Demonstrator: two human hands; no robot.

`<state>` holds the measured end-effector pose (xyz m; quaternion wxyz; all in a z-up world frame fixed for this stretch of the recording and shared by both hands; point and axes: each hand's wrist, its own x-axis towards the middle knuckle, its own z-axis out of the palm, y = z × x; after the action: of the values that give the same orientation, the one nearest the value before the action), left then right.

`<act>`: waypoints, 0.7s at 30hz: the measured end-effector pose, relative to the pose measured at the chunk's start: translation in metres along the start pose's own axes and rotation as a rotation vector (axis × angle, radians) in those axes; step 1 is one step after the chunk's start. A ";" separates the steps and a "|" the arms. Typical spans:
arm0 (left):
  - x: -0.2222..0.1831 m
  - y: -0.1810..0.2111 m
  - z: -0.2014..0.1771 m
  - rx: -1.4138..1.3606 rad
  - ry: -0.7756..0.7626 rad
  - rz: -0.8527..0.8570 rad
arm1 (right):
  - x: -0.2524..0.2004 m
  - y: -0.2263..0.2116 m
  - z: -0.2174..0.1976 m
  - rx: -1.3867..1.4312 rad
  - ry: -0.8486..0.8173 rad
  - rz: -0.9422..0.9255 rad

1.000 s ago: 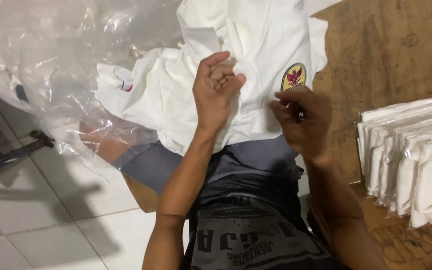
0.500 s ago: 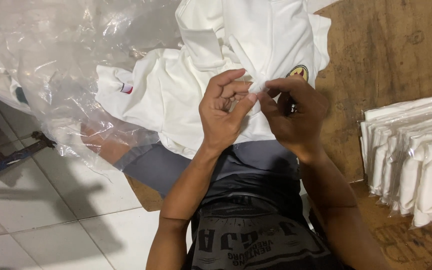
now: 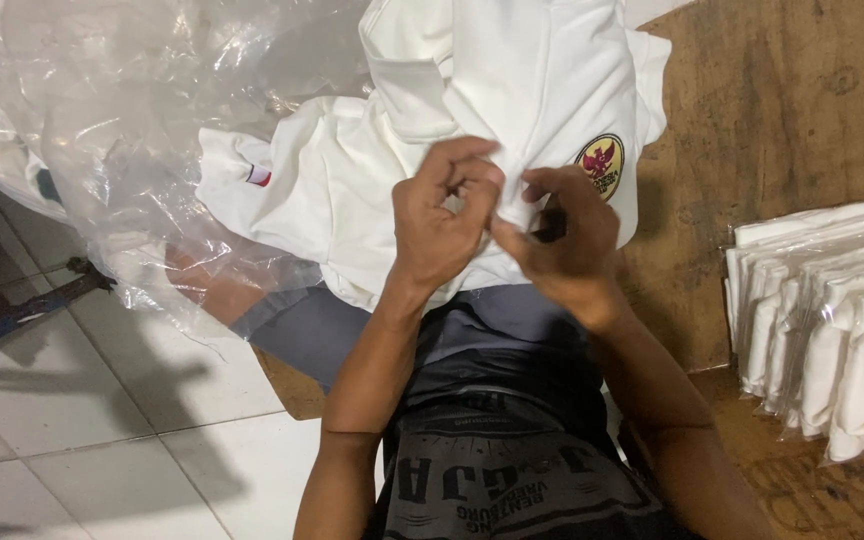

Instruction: Trimming loose threads from white shirts using thread nippers as part of a quality control process.

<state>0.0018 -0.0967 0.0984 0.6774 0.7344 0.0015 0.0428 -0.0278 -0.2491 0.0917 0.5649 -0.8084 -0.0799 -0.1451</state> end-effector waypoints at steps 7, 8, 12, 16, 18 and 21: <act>0.008 -0.002 -0.025 -0.181 -0.007 -0.092 | -0.012 0.006 -0.001 -0.184 0.117 -0.132; 0.010 -0.008 -0.031 -0.227 0.122 -0.098 | -0.011 0.008 -0.004 -0.184 0.123 -0.156; 0.017 -0.036 -0.103 -0.002 0.448 0.026 | -0.019 0.014 -0.008 -0.121 0.135 -0.164; 0.004 -0.033 -0.111 0.202 0.471 0.069 | -0.022 0.020 -0.004 -0.029 0.155 -0.087; -0.002 -0.028 -0.087 0.131 0.384 0.051 | -0.025 0.027 -0.006 0.033 0.144 -0.043; -0.003 -0.011 -0.042 0.138 0.045 0.095 | -0.030 0.031 -0.014 0.201 0.147 0.257</act>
<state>-0.0028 -0.0540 0.0902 0.6220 0.7776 -0.0152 0.0911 -0.0488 -0.2719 0.0589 0.6609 -0.7387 0.0515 -0.1216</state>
